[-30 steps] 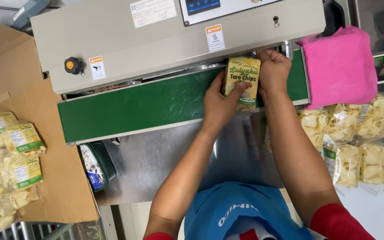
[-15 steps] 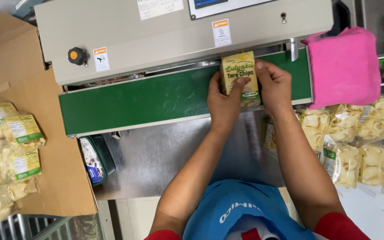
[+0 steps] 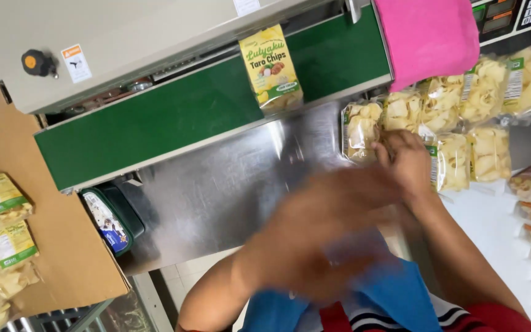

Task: Arranging and inspecting bags of chips on a conveyor belt for a heat-sealing machine

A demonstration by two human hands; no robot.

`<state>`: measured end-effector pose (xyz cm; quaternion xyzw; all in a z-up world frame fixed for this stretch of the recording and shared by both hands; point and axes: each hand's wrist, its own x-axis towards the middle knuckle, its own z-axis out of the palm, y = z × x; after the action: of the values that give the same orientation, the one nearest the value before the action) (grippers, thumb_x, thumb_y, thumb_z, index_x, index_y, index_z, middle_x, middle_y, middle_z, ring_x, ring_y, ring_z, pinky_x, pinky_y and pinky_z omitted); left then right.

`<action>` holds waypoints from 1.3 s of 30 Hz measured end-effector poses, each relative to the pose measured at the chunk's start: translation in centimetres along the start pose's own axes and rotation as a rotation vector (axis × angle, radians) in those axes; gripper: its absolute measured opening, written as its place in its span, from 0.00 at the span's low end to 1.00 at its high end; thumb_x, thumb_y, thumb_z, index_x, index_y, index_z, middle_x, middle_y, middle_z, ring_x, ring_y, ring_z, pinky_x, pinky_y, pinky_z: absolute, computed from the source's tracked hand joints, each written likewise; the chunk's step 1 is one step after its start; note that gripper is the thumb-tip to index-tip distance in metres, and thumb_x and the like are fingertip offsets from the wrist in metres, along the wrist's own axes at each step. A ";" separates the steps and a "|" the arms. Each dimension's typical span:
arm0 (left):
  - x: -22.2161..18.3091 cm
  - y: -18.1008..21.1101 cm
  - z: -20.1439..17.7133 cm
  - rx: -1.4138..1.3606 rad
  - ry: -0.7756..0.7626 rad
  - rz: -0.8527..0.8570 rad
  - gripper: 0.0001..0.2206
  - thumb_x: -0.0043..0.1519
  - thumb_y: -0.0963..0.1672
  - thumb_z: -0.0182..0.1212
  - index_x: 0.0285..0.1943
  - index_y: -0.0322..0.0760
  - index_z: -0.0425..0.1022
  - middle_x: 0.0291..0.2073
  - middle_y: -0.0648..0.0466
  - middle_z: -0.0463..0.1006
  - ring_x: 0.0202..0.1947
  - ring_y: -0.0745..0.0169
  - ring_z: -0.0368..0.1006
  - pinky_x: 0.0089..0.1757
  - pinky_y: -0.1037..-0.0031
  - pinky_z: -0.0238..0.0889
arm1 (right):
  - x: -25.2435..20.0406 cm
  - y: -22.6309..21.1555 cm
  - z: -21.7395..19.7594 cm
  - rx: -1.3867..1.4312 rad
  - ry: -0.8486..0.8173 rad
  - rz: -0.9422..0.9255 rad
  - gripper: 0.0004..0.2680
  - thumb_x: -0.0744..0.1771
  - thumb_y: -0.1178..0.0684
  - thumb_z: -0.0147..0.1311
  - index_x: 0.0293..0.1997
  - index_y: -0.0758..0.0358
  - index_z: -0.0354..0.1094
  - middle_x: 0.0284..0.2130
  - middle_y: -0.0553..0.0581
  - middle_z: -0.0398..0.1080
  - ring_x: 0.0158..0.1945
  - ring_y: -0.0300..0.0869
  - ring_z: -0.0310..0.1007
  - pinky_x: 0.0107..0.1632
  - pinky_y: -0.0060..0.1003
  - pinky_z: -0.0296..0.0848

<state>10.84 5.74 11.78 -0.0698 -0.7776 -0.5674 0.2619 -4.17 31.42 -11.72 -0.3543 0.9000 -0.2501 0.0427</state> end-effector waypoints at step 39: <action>-10.2 -7.8 6.7 0.104 0.052 -0.050 0.10 0.65 0.41 0.65 0.54 0.39 0.79 0.54 0.48 0.81 0.64 0.47 0.75 0.68 0.59 0.66 | 0.3 -13.6 -10.9 0.200 -0.079 -0.674 0.06 0.68 0.57 0.56 0.47 0.67 0.73 0.43 0.58 0.74 0.42 0.50 0.70 0.47 0.40 0.72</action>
<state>14.16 11.08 -1.26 -0.0220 -0.8003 -0.5343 0.2713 1.22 27.29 4.36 -0.6351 0.7010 -0.3233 0.0270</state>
